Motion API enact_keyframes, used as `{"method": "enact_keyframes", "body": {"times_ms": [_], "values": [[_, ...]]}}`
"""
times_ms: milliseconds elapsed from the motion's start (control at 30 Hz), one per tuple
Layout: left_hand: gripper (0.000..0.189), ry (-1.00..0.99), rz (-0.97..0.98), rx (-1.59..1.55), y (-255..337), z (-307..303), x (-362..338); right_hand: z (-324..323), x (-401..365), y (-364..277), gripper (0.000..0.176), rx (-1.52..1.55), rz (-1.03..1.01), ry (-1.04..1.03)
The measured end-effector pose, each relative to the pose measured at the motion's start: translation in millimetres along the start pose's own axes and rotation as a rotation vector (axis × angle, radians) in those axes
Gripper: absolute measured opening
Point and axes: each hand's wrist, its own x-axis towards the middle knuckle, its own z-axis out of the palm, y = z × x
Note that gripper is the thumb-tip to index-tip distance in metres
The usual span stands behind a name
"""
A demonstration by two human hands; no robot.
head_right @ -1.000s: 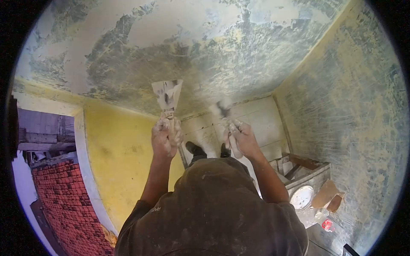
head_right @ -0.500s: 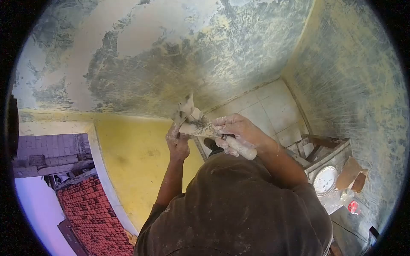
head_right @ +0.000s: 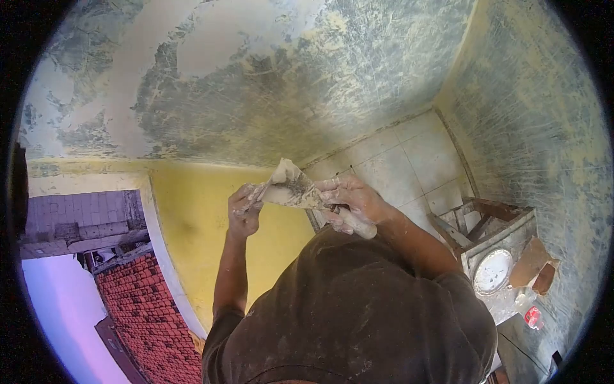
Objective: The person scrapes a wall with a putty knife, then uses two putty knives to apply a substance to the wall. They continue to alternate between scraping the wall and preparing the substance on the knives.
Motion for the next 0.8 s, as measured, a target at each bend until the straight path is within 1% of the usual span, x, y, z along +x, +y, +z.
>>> {"method": "enact_keyframes", "body": {"times_ms": [133,200,233,267,300,333,367,400,433,467,533,567,600,633,667,700,733,767,800], "values": [[0.03,-0.058,0.099,0.081,-4.9,-18.0,6.4,-1.6,-3.7,-5.1,0.038,-0.121,0.013,0.06],[0.029,-0.119,0.103,0.195,-1.0,-24.9,13.6,-5.8,-4.7,-4.1,0.032,-0.091,-0.015,0.035],[0.024,-0.079,0.118,0.202,-3.6,-25.6,15.7,-4.0,-8.8,-7.2,0.032,-0.104,-0.015,0.033],[0.024,-0.066,0.124,0.205,-8.6,-24.9,14.0,-1.4,-14.8,-11.4,0.029,-0.067,-0.082,0.038],[0.019,-0.035,0.08,0.207,-15.4,-22.9,8.3,0.1,-19.7,-17.9,0.027,-0.029,-0.145,0.041],[0.016,-0.003,0.032,0.208,-19.6,-20.2,1.7,1.0,-23.0,-28.2,0.027,-0.041,-0.136,0.034],[0.016,0.011,0.029,0.213,-18.0,-9.6,-5.1,1.5,-25.8,-39.6,0.024,-0.201,-0.257,0.079],[0.019,0.2,-0.274,-0.067,-12.7,9.5,-11.5,1.4,-25.5,-46.9,0.022,-0.363,-0.378,0.119],[0.022,0.387,-0.568,-0.357,-7.5,26.6,-12.4,0.0,-22.9,-49.8,0.024,-0.441,-0.478,0.142],[0.022,0.407,-0.563,-0.36,-0.9,40.2,-7.2,-2.4,-16.3,-49.0,0.024,-0.455,-0.47,0.13],[0.029,0.528,-0.665,-0.891,18.8,62.3,7.1,-7.6,-0.1,-39.6,0.026,-0.907,-0.781,0.375],[0.029,0.55,-0.654,-0.911,27.2,67.6,13.5,-6.6,5.2,-35.2,0.029,-1.096,-0.787,0.468],[0.03,0.499,-0.661,-1.006,36.3,72.1,20.6,-6.6,15.7,-32.7,0.029,-1.127,-0.776,0.454],[0.033,0.448,-0.663,-1.101,44.7,76.6,27.4,-7.8,27.2,-29.6,0.029,-1.536,-1.004,0.55],[0.033,0.475,-0.645,-1.126,50.6,78.6,32.5,-11.5,37.3,-25.5,0.032,-1.945,-1.242,0.625],[0.032,0.42,-0.694,-1.151,55.3,78.5,36.6,-20.0,45.0,-17.8,0.032,-1.973,-1.238,0.585],[0.031,0.365,-0.741,-1.173,60.7,78.5,40.8,-31.8,50.8,-7.4,0.033,-1.923,-1.119,0.563],[0.028,0.366,-0.736,-1.245,66.3,76.9,46.4,-42.8,55.1,-0.6,0.034,-1.869,-1.007,0.539],[0.028,0.398,-0.714,-1.255,63.1,77.2,48.4,-51.5,58.9,2.6,0.034,-1.887,-1.011,0.499]]}}
